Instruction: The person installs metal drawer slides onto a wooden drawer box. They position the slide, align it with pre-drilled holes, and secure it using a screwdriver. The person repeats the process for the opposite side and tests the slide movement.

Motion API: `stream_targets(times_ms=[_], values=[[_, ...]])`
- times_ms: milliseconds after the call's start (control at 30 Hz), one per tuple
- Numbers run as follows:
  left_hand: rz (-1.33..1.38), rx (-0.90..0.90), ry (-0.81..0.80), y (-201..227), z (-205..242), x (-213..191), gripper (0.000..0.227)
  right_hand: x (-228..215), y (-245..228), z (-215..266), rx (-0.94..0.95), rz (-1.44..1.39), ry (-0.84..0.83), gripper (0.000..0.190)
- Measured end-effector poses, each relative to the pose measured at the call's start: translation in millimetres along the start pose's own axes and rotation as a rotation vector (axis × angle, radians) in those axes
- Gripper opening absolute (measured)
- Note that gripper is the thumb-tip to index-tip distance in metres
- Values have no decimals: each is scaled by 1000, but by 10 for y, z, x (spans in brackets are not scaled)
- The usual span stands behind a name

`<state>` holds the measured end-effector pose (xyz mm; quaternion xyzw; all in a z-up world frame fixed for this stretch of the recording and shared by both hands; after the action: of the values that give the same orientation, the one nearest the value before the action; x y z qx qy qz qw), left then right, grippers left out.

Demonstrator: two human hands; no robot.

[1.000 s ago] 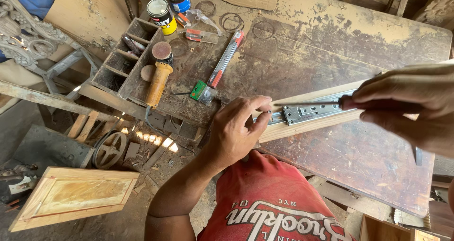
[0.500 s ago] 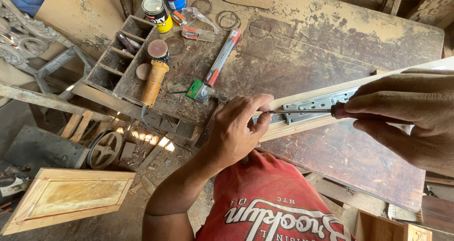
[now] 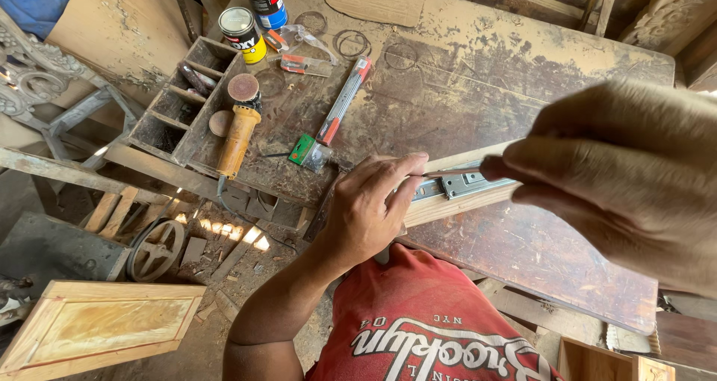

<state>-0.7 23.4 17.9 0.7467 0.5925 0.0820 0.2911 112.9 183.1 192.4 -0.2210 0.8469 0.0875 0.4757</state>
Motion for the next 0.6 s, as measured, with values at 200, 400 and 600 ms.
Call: stream_targets(times_ms=[200, 400, 600], values=[[-3, -18, -46, -11, 9, -25, 29, -5, 38, -307, -55, -38, 40, 27], [9, -19, -161, -18, 0, -73, 28, 38, 25, -319, -31, -37, 21, 22], [-1, 16, -172, 1, -14, -101, 25, 80, -2, -351, 2, -110, -44, 25]])
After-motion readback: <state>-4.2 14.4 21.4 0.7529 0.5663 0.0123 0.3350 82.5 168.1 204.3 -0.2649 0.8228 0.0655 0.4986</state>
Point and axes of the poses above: each hand's wrist, its own z-axis away from the middle knuckle, its own x-axis out of the palm, y = z × x, the point moved 3 cm from there along -z, towards the middle knuckle, and after that the axes turned 10 degrees about y, right-handed, at the moved point
